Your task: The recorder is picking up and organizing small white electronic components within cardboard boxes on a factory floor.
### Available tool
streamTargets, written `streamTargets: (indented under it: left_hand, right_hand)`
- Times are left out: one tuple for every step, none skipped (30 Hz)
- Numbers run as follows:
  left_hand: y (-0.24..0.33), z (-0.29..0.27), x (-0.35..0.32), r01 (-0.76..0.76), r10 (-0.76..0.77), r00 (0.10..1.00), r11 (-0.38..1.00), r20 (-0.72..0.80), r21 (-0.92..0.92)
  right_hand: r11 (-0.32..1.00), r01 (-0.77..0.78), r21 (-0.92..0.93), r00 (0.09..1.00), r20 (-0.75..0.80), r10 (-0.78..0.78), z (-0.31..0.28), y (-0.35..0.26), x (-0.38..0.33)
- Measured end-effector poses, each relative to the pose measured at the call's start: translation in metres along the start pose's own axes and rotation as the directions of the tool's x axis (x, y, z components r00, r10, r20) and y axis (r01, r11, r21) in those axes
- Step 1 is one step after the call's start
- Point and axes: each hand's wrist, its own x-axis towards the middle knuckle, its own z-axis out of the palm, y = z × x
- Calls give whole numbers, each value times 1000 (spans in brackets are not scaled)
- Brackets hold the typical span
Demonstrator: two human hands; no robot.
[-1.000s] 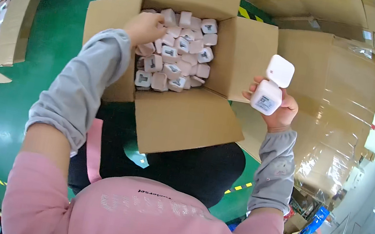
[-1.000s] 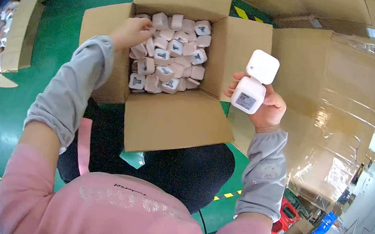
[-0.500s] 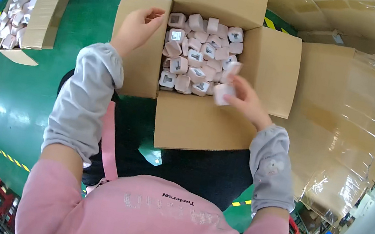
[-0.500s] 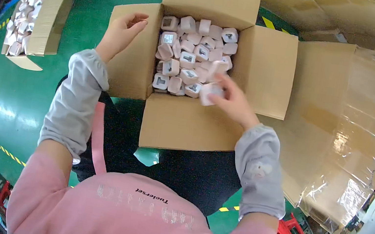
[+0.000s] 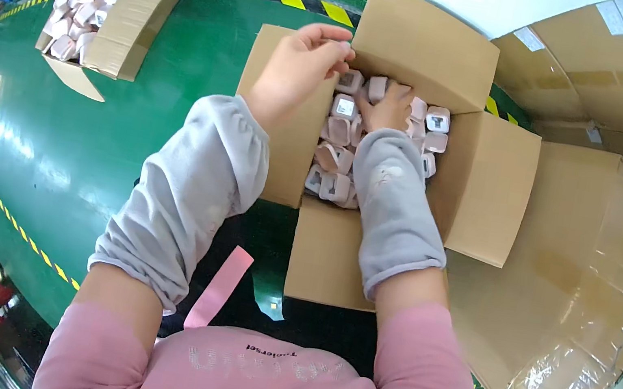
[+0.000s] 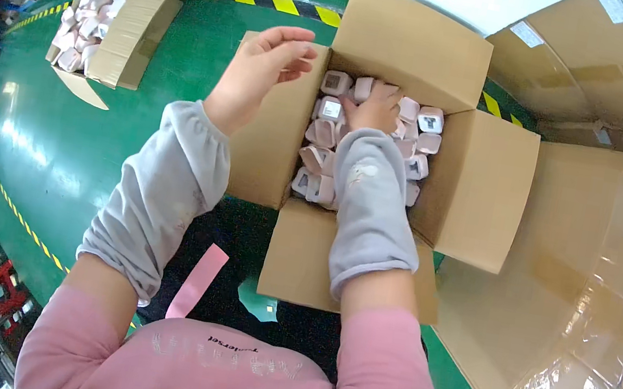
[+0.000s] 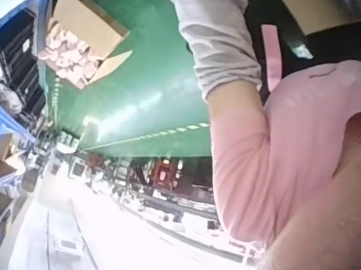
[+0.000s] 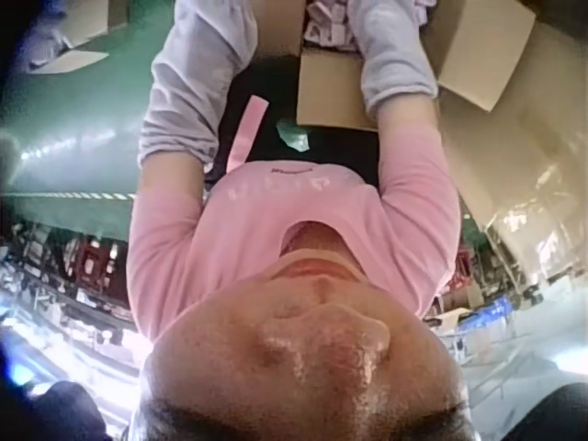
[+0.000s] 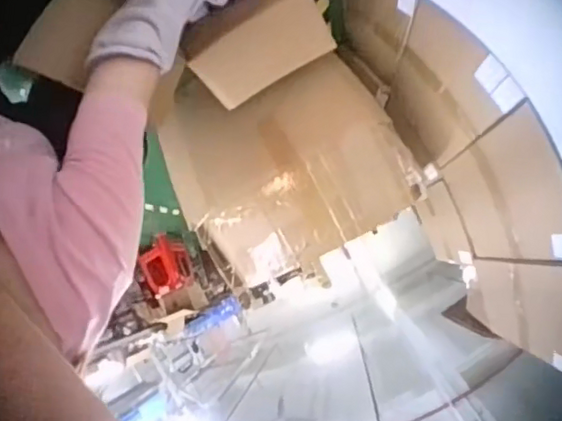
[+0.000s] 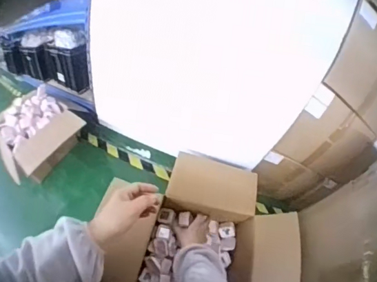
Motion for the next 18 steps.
streamTargets:
  left_hand:
    - [-1, 8, 3, 24, -24, 999, 1000, 24, -5]
    - [-2, 13, 7, 39, -41, 998, 999, 46, 27]
    - [-4, 17, 12, 39, -40, 997, 999, 65, 18]
    - [-6, 25, 18, 70, -72, 992, 997, 102, 27]
    - [-10, 13, 18, 110, -114, 991, 992, 76, 57]
    - [-12, 4, 16, 117, -120, 991, 992, 56, 50]
    - [-11, 13, 20, 137, -141, 986, 990, 94, 45]
    - [-11, 11, 20, 165, -170, 981, 985, 97, 53]
    - [-14, 8, 21, 171, -175, 980, 984, 94, 41]
    - [-19, 13, 25, 202, -205, 967, 979, 152, 39]
    - [-22, 19, 27, 234, -238, 949, 971, 209, 42]
    - [-26, 24, 26, 240, -241, 945, 970, 222, 33]
    - [-27, 33, 23, 333, -311, 906, 942, 288, -31]
    - [-28, 40, 19, 426, -373, 858, 901, 353, -85]
    - [-28, 44, 13, 493, -375, 785, 860, 493, -131]
    - [-29, 47, 11, 551, -373, 723, 819, 582, -159]
    - [-30, 50, 10, 608, -362, 656, 773, 663, -180]
    - [-30, 53, 8, 628, -300, 615, 746, 729, -222]
  right_hand:
    - [998, -52, -29, 998, -25, 51, 4, 13, 11]
    - [999, -46, 25, 997, -58, 48, 4, 29, 21]
    - [996, -40, 74, 995, -93, 47, -1, 50, 32]
    - [945, -5, 327, 997, -75, 32, -13, 75, 48]
    - [766, -196, 612, 980, 138, 141, -26, 58, 40]
    - [496, -405, 768, 913, 365, 180, -48, 44, 31]
    - [148, -447, 882, 893, 450, 14, -66, 72, 36]
    - [-22, -476, 879, 876, 472, -99, -88, 69, 26]
    - [-186, -508, 841, 857, 471, -210, -120, 58, 10]
    - [-207, -499, 842, 859, 446, -252, -146, 54, 0]
    - [-285, -497, 820, 860, 422, -287, -162, 53, -11]
    - [-360, -498, 789, 860, 395, -323, -174, 50, -23]
    - [-408, -488, 771, 872, 440, -213, -183, 49, -32]
    - [-403, -482, 778, 876, 439, -201, -189, 49, -40]
    - [-428, -470, 772, 883, 420, -212, -193, 48, -47]
    - [-454, -457, 765, 889, 397, -227, -195, 47, -52]
    - [-456, -430, 779, 902, 354, -246, -197, 46, -55]
    - [-454, -431, 780, 902, 354, -247, -197, 47, -58]
